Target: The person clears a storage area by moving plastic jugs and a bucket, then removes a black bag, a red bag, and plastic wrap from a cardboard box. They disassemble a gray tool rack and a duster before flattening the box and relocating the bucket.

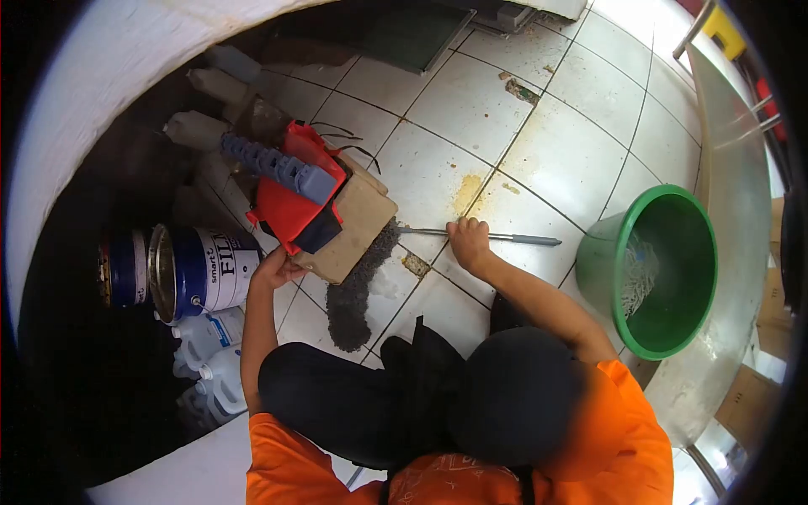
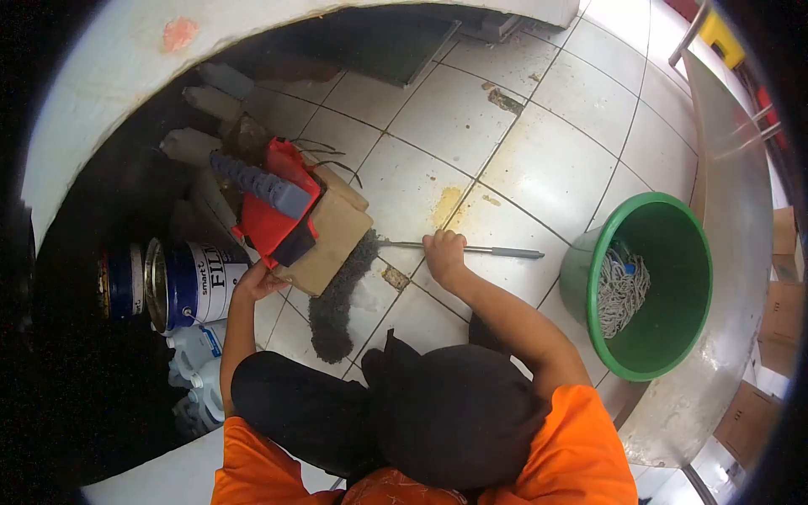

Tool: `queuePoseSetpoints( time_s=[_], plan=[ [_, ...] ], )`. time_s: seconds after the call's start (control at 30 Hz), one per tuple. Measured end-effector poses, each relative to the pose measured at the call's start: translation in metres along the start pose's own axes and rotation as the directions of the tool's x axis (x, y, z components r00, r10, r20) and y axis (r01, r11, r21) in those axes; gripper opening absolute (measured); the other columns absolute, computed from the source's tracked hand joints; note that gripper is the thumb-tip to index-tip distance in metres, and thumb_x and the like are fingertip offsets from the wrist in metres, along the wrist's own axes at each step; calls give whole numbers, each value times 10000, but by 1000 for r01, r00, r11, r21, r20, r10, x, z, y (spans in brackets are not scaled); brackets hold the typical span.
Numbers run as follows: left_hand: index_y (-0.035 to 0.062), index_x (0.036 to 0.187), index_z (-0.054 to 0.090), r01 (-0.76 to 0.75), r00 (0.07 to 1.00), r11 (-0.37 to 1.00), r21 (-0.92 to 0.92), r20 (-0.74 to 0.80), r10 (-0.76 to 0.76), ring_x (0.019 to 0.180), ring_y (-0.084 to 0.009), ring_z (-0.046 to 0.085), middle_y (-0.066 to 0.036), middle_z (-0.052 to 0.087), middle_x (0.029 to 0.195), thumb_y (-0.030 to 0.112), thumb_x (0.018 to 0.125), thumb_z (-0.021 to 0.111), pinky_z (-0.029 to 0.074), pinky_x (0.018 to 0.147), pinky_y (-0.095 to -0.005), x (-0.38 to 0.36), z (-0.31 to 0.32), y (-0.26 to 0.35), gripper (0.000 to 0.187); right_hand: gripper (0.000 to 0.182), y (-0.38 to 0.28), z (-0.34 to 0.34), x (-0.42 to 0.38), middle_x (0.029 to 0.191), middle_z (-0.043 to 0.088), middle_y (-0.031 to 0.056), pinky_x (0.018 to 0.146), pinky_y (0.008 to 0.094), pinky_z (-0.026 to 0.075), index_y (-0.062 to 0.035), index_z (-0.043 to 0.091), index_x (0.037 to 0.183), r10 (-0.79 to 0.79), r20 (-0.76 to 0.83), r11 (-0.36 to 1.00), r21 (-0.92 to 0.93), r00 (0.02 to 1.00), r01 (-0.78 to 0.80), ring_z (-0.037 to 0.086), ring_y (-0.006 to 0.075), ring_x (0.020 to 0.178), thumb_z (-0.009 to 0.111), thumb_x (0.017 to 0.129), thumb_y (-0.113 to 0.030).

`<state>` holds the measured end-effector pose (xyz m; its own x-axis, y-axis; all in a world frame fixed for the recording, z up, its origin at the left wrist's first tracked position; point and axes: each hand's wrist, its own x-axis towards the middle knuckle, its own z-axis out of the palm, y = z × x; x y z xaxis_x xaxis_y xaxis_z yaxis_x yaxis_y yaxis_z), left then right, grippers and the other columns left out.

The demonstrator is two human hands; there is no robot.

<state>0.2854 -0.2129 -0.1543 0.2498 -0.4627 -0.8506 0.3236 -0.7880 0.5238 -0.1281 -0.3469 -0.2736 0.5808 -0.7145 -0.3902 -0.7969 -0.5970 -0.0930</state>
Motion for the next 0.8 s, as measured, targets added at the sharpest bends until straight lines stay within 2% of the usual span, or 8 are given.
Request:
queuePoseSetpoints(
  time_s=[0.2,0.3,0.5,0.6,0.63,0.7,0.73,0.8],
  plan=[
    [112,1202,553,-71,993,997,-24,-99,68,974,-183,644,-45,636,1144,358,947,559,542,844,-344,22,-2,-14,354,284,3,-2,1,1038,574,142,773,502,474,-67,528,1101,-13,-255,984,169,967,58,576,310,982,558,850,-195],
    [97,1195,560,-218,976,971,-97,-45,214,980,-158,637,-41,629,1155,303,942,575,544,824,-315,28,-4,-20,327,452,-16,-23,10,1047,566,238,855,479,478,-9,423,1163,-63,-102,712,692,993,116,585,410,996,609,819,-235],
    [72,1228,542,-276,960,954,-116,-76,269,1012,-162,609,-63,607,1200,234,970,509,548,776,-318,25,-17,-3,306,556,-65,-49,8,1010,600,280,824,452,485,-7,393,1242,-172,-134,290,940,976,180,616,384,935,646,840,-295],
    [6,1145,552,-408,908,870,-277,-28,417,807,-142,638,-91,641,1000,134,968,465,554,681,-232,9,-25,41,235,575,-75,-42,11,838,609,176,704,393,488,-30,377,1248,-164,-230,280,922,959,269,619,315,778,658,853,-340],
    [-15,1139,545,-381,907,846,-374,30,421,791,-150,646,-117,646,1003,115,970,445,559,660,-229,15,-41,63,235,599,-74,-48,12,956,612,263,819,435,479,11,378,1251,-176,-144,256,948,974,186,621,389,917,623,855,-366],
    [21,1256,460,-268,963,963,8,41,268,809,-214,673,-149,660,1002,184,988,428,581,679,-290,11,-7,113,315,613,-68,-52,25,957,612,264,826,428,479,13,378,1249,-130,-104,243,961,986,133,620,390,921,616,855,-392],
    [21,1256,460,-274,961,962,0,34,274,809,-214,673,-149,660,1002,184,988,428,581,679,-290,5,16,125,315,628,-62,-56,36,958,611,265,834,422,478,16,378,1246,-73,-72,232,969,995,87,618,390,925,609,855,-418],
    [123,1414,293,-50,990,952,302,-108,86,945,-338,657,-232,601,1146,404,979,422,576,776,-378,-2,61,132,533,704,-46,-71,62,1012,613,277,881,409,468,31,360,1285,-45,66,179,982,997,-56,615,383,984,612,854,-466]
  ],
)
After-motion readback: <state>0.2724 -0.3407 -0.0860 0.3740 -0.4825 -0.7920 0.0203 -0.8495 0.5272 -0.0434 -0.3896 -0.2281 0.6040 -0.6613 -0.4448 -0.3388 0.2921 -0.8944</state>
